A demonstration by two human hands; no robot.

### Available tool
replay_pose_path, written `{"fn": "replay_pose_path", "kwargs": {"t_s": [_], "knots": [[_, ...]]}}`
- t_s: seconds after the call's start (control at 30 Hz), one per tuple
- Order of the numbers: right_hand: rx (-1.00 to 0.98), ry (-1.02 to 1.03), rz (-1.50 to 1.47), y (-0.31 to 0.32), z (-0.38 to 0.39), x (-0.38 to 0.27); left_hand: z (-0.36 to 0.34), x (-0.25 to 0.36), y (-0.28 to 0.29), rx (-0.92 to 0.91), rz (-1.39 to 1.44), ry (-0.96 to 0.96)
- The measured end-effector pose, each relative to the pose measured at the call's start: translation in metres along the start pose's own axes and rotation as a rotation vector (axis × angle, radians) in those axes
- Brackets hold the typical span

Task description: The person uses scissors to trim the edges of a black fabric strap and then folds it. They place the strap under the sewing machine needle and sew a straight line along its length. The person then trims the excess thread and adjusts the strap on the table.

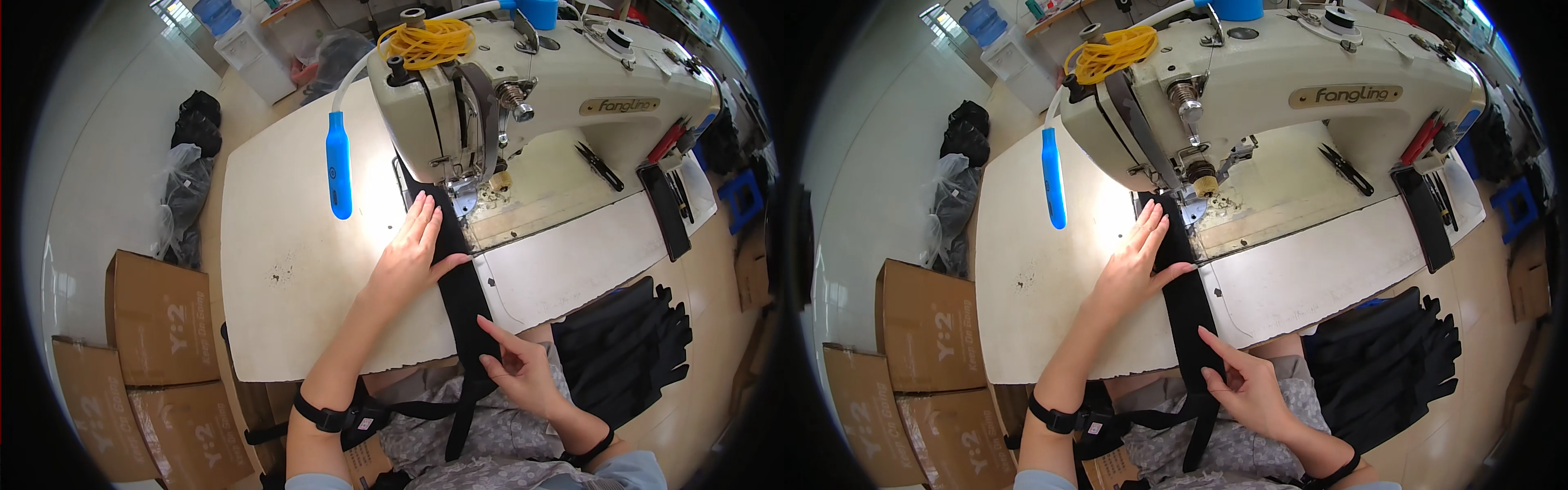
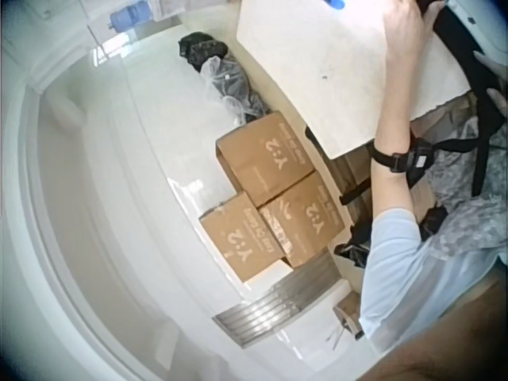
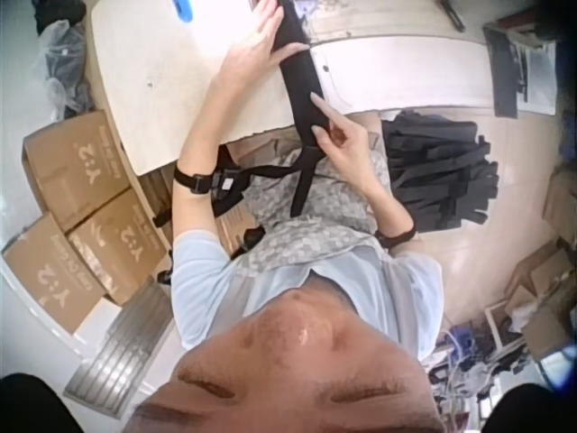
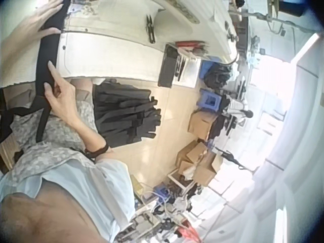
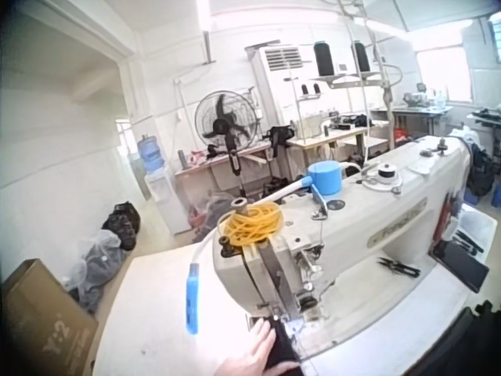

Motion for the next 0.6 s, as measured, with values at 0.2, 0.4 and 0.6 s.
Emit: {"fn": "replay_pose_path", "kwargs": {"t_s": [0.2,0.4,0.6], "knots": [[0.010,0.079,0.067,0.002,-0.004,-0.015,0.007,-0.001,0.000,0.016,-0.068,0.051],[0.051,0.078,0.063,0.006,-0.006,-0.016,-0.003,-0.001,-0.006,-0.024,-0.084,0.032],[0.043,0.040,0.119,0.017,-0.004,-0.009,-0.002,-0.001,-0.011,-0.015,-0.123,0.028]]}}
Point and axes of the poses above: each hand's wrist, its own z-axis away from the middle knuckle, its own y-axis out of the back of the hand, x = y × z, the point moved 10 cm from there along -z, towards the middle knuckle, and after that the axes turned 2 degrees about -x, right-handed, at the moved point
